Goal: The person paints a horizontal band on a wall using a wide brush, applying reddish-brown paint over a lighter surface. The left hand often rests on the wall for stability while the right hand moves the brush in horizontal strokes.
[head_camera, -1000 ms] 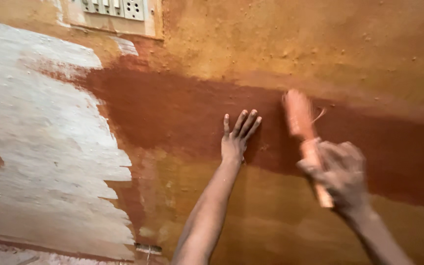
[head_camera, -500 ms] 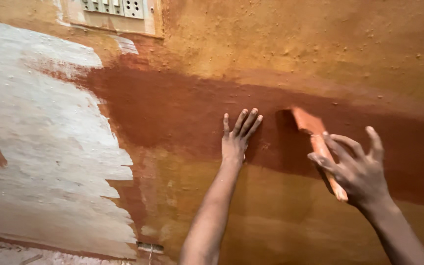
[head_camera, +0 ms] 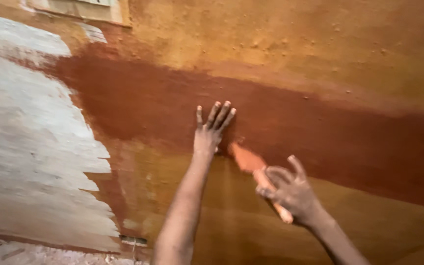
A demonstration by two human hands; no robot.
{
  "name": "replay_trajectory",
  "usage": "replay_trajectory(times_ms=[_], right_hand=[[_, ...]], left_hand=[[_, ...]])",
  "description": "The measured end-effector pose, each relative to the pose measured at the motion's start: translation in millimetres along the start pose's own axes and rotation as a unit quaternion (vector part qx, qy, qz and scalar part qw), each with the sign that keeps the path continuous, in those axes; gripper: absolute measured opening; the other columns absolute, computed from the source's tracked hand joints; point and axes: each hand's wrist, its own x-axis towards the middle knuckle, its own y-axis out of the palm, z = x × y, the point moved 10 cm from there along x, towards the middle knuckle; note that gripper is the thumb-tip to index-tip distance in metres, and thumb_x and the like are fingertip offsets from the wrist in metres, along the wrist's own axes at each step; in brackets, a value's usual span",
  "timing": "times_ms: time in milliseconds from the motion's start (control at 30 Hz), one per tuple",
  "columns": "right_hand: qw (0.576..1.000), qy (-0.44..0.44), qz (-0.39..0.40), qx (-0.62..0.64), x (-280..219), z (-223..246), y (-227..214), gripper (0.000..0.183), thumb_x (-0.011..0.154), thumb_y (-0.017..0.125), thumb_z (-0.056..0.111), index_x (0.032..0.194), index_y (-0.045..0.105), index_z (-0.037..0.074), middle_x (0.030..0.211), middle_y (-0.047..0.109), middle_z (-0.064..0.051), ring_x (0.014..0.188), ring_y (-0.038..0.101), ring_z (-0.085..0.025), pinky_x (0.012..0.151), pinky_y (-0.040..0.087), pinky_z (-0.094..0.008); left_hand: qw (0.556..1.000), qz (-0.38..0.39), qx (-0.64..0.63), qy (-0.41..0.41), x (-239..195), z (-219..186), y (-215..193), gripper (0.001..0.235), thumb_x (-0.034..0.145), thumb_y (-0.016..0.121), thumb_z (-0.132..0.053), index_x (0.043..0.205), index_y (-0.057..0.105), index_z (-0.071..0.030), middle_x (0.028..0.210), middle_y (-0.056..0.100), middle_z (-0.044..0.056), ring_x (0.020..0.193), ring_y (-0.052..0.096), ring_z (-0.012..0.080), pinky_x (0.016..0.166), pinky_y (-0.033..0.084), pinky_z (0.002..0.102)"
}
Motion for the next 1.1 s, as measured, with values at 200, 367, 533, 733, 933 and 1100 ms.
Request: replay_trajectory(times_ms=[200, 367, 533, 733, 933, 1100], right_hand=[[0.952, 0.173, -0.214, -0.135, -55.9, -86.7, -86.8, 0.020, 0.091, 0.079, 0.026, 0.111, 0.079, 0.029, 0.115, 0.075, -0.004, 0.124, 0.062, -0.027, 0.129, 0.020, -0.055], [0.945, 0.210, -0.223, -0.114, -72.4, -85.0, -43.3, 0.024, 0.088, 0.075, 0.023, 0.112, 0.074, 0.027, 0.129, 0.071, -0.007, 0.131, 0.059, -0.029, 0.128, 0.024, -0.055], [0.986, 0.101, -0.128, 0.035, -41.1, -29.1, 33.2, 0.022, 0.082, 0.075, 0.027, 0.103, 0.076, 0.033, 0.120, 0.070, 0.002, 0.123, 0.058, -0.025, 0.119, 0.023, -0.058], [0.978, 0.166, -0.052, 0.115, -43.7, -52.4, 20.7, 0.018, 0.081, 0.078, 0.034, 0.099, 0.076, 0.032, 0.110, 0.075, 0.013, 0.128, 0.059, -0.016, 0.126, 0.015, -0.054], [0.936, 0.259, -0.194, -0.139, -86.2, -100.2, -79.0, 0.012, 0.095, 0.074, 0.029, 0.105, 0.079, 0.023, 0.127, 0.072, -0.005, 0.128, 0.056, -0.025, 0.129, 0.020, -0.053], [0.896, 0.358, -0.247, -0.091, -100.9, -89.0, -71.4, 0.015, 0.102, 0.070, 0.029, 0.110, 0.075, 0.017, 0.128, 0.070, -0.009, 0.133, 0.054, -0.029, 0.125, 0.030, -0.053]], left_hand=[[0.994, 0.094, -0.046, 0.025, -4.5, -2.8, 11.2, 0.143, 0.061, 0.091, -0.047, 0.169, -0.001, -0.029, 0.174, -0.013, -0.001, 0.159, -0.012, 0.0275, 0.125, 0.007, 0.071], [0.989, -0.087, 0.116, -0.016, 3.1, 5.1, -34.8, 0.140, 0.068, 0.093, -0.050, 0.167, -0.003, -0.029, 0.175, -0.014, 0.003, 0.162, -0.015, 0.0325, 0.129, 0.004, 0.071], [0.988, 0.144, -0.023, 0.043, -4.1, -3.1, 5.7, 0.162, 0.043, 0.086, -0.075, 0.168, -0.005, -0.028, 0.173, -0.013, 0.002, 0.158, -0.013, 0.0297, 0.123, 0.006, 0.072], [0.999, -0.011, 0.052, 0.000, 1.8, 4.8, -19.7, 0.150, 0.053, 0.090, -0.066, 0.167, -0.001, -0.029, 0.175, -0.011, 0.002, 0.161, -0.012, 0.0307, 0.127, 0.004, 0.071], [0.996, 0.087, 0.000, 0.024, 3.9, 5.0, -11.4, 0.146, 0.056, 0.082, -0.072, 0.167, 0.000, -0.026, 0.174, -0.010, 0.004, 0.159, -0.010, 0.0306, 0.123, 0.002, 0.073], [0.967, 0.082, -0.241, 0.007, -3.9, -9.9, -28.5, 0.148, 0.059, 0.070, -0.086, 0.166, 0.001, -0.010, 0.173, -0.006, 0.011, 0.160, -0.005, 0.0350, 0.122, 0.001, 0.074]])
